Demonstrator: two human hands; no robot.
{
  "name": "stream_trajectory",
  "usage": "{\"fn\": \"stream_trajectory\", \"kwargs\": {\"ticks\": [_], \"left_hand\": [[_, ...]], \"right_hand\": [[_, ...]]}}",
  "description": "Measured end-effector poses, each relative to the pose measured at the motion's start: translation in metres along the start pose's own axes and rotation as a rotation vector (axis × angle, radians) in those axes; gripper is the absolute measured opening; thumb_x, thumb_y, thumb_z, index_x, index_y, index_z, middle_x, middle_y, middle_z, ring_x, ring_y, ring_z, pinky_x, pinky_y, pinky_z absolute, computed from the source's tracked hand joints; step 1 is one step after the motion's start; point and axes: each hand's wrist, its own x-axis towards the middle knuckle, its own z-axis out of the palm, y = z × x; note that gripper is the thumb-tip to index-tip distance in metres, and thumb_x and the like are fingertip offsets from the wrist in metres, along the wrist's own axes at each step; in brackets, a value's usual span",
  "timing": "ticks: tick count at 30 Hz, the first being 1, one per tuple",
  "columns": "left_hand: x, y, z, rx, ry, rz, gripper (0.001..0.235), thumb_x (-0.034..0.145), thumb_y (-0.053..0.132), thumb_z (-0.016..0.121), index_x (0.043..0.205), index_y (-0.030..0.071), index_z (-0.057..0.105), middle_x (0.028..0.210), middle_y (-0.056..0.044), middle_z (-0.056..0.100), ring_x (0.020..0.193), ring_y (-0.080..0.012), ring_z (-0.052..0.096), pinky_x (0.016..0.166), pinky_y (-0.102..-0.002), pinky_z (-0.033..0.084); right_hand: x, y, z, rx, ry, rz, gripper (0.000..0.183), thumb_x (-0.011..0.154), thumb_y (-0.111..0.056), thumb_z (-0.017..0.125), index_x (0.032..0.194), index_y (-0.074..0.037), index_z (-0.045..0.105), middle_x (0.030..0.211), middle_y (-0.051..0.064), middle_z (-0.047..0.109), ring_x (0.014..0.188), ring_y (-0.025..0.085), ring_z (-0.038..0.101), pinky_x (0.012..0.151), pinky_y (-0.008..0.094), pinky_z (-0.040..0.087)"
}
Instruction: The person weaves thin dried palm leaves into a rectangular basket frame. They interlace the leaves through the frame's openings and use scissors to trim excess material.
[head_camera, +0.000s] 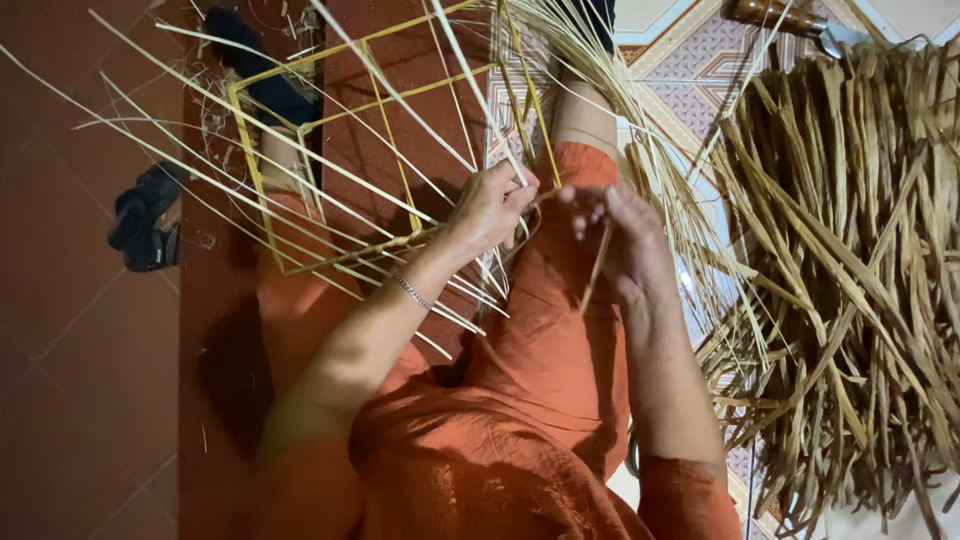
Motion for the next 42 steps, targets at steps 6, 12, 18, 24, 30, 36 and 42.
{"fn": "stream_trajectory", "kwargs": {"ticks": [6,12,18,24,30,36,42], "left_hand": [[0.001,-0.009,0.003,0.005,-0.027,-0.02,0.018,0.091,0.004,0.066,0.106,-0.001,0.056,0.074,-0.005,0.069,0.041,-0.0117,0.061,0.034,-0.029,0.05],[0.004,-0.022,0.019,0.111,0.236,0.342,0.019,0.086,-0.004,0.069,0.101,0.003,0.059,0.074,-0.007,0.067,0.061,-0.0134,0.067,0.05,-0.031,0.053],[0.001,-0.021,0.016,0.234,0.153,0.131,0.017,0.088,-0.001,0.066,0.101,0.006,0.073,0.065,-0.005,0.067,0.051,-0.0162,0.065,0.048,-0.033,0.053],[0.005,-0.021,0.014,0.212,0.205,0.333,0.018,0.089,0.009,0.073,0.107,0.005,0.076,0.084,-0.011,0.076,0.065,-0.0183,0.075,0.052,-0.033,0.059],[0.015,-0.019,0.007,0.073,-0.013,-0.114,0.016,0.092,0.003,0.066,0.102,-0.003,0.077,0.079,-0.016,0.078,0.054,-0.019,0.074,0.044,-0.03,0.058],[0.018,-0.025,0.007,0.027,-0.041,-0.19,0.019,0.087,0.009,0.07,0.105,0.001,0.075,0.084,-0.014,0.078,0.051,-0.0181,0.07,0.039,-0.031,0.058],[0.032,-0.056,0.023,0.447,0.102,0.349,0.005,0.083,0.004,0.074,0.084,0.001,0.078,0.082,-0.024,0.072,0.074,-0.0354,0.073,0.068,-0.041,0.058]], "right_hand": [[0.034,-0.017,0.034,0.031,0.018,0.065,0.027,0.098,-0.032,0.066,0.107,-0.007,0.065,0.107,0.016,0.075,0.083,0.019,0.068,0.075,0.032,0.054],[0.058,-0.026,0.034,-0.264,0.136,-0.033,0.022,0.104,-0.028,0.065,0.102,-0.007,0.062,0.098,0.011,0.075,0.079,0.018,0.067,0.071,0.035,0.054],[0.079,-0.035,0.065,-0.731,-0.003,0.01,0.032,0.108,-0.035,0.056,0.105,-0.007,0.068,0.094,0.015,0.066,0.078,0.023,0.061,0.077,0.042,0.057],[0.068,-0.045,0.071,-0.715,-0.429,-0.647,0.056,0.111,-0.055,0.045,0.115,-0.002,0.061,0.118,0.013,0.067,0.107,0.02,0.065,0.092,0.037,0.055],[0.029,-0.015,0.032,-1.256,0.183,-0.437,0.038,0.104,-0.037,0.065,0.101,-0.001,0.076,0.081,0.016,0.075,0.068,0.02,0.071,0.066,0.037,0.058],[0.011,0.041,0.015,-1.542,0.111,-0.44,0.018,0.092,-0.031,0.077,0.102,-0.016,0.081,0.083,0.017,0.074,0.071,0.036,0.072,0.065,0.047,0.055],[0.014,0.047,0.017,-1.521,0.163,-0.47,0.014,0.092,-0.028,0.076,0.095,-0.014,0.076,0.083,0.015,0.074,0.073,0.037,0.071,0.065,0.048,0.055]]}}
